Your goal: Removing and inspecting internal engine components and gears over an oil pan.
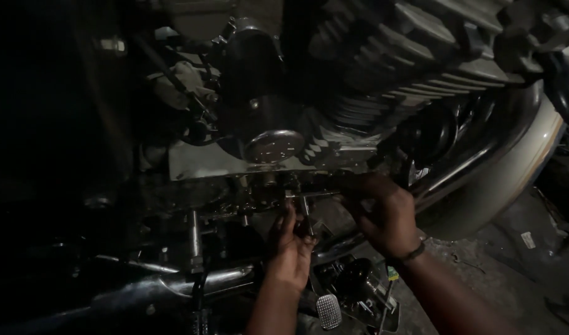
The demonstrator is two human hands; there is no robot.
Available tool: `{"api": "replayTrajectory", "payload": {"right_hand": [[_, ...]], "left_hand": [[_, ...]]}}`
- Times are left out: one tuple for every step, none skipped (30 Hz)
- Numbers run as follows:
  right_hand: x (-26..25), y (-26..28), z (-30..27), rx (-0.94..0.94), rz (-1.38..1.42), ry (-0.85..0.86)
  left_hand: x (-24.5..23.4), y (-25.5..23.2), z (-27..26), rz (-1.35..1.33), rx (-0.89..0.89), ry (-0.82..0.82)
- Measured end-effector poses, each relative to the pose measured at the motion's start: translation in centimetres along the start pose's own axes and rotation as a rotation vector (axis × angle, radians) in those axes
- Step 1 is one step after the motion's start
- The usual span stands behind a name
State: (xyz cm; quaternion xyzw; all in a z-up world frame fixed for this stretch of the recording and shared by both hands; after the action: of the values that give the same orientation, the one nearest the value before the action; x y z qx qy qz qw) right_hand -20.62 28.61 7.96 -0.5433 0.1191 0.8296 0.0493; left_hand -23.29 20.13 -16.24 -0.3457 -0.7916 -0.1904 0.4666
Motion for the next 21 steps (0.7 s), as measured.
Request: {"api": "replayTrajectory", "payload": {"right_hand": [[0.0, -0.2, -0.1, 0.003, 0.001, -0.002], [-0.2, 0.0, -0.2, -0.039, 0.011, -0.032], [-0.4, 0.2, -0.4, -0.081, 0.021, -0.061], [-0.3, 0.1, -0.6, -0.079, 0.023, -0.062], [-0.1, -0.5, -0.7, -0.020, 0.057, -0.056], [0.0, -1.1, -0.8, 0.037, 0.088, -0.049], [0.1, -1.3, -0.8, 0.037, 0.088, -0.050], [0.4, -1.6, -0.8, 0.060, 0.093, -0.038], [0.6, -1.9, -0.9, 0.083, 0.097, -0.027], [0.7, -1.9, -0.9, 0.085, 0.098, -0.026], [0.8, -2.0, -0.9, 0.093, 0.094, -0.018], [0.9, -2.1, -0.8, 0.102, 0.089, -0.012], [1.0, -2.1, -0.9, 0.105, 0.089, -0.012], [1.3, -2.8, -1.0, 0.178, 0.134, 0.023], [1.7, -3.4, -1.1, 0.250, 0.179, 0.059], [1.6, -3.5, -1.1, 0.253, 0.180, 0.057], [1.3, -2.9, -1.0, 0.171, 0.166, 0.019], [0.9, -2.3, -0.9, 0.089, 0.152, -0.017], [0.8, -2.1, -0.8, 0.091, 0.153, -0.017], [0.7, -2.0, -0.8, 0.095, 0.177, -0.014], [0.7, -1.8, -0.8, 0.099, 0.200, -0.012]], "left_hand": [[-0.2, 0.2, 0.3, 0.003, -0.001, 0.001], [-0.6, 0.6, 0.5, 0.016, -0.034, -0.026], [-1.1, 1.0, 0.7, 0.028, -0.068, -0.053], [-1.1, 1.0, 0.6, 0.031, -0.067, -0.054], [-0.8, 0.8, 0.6, 0.047, -0.058, -0.028], [-0.5, 0.8, 0.6, 0.062, -0.050, 0.000], [-0.4, 0.8, 0.6, 0.063, -0.049, 0.000], [-0.5, 0.7, 0.6, 0.058, -0.039, -0.027], [-0.6, 0.7, 0.6, 0.053, -0.029, -0.053], [-0.3, 0.5, 0.2, 0.054, -0.030, -0.055], [0.0, 0.4, -0.1, 0.080, -0.027, -0.069], [0.3, 0.3, -0.4, 0.108, -0.026, -0.082], [0.1, 0.4, -0.4, 0.111, -0.028, -0.083], [0.0, 0.5, -0.3, 0.126, -0.017, -0.090], [-0.1, 0.5, -0.3, 0.142, -0.007, -0.096], [0.0, 0.5, -0.3, 0.145, -0.007, -0.095], [0.0, 0.5, -0.3, 0.160, -0.021, -0.113], [-0.1, 0.6, -0.4, 0.174, -0.035, -0.131], [0.1, 0.5, -0.5, 0.176, -0.036, -0.132], [0.2, 0.5, -0.7, 0.209, -0.048, -0.122], [0.4, 0.6, -0.8, 0.242, -0.060, -0.113]]}}
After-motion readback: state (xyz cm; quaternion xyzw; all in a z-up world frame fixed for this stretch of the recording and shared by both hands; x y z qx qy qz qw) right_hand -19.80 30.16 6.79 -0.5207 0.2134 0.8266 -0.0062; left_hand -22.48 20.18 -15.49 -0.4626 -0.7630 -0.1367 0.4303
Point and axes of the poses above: each hand's wrist, its own z-axis towards the middle knuckle, its own x-axis out of the palm, y = z × x, the point moved 8 cm from there along z, towards the middle knuckle, and after that the axes turned 13 degrees about -z, right-handed, at the moved point
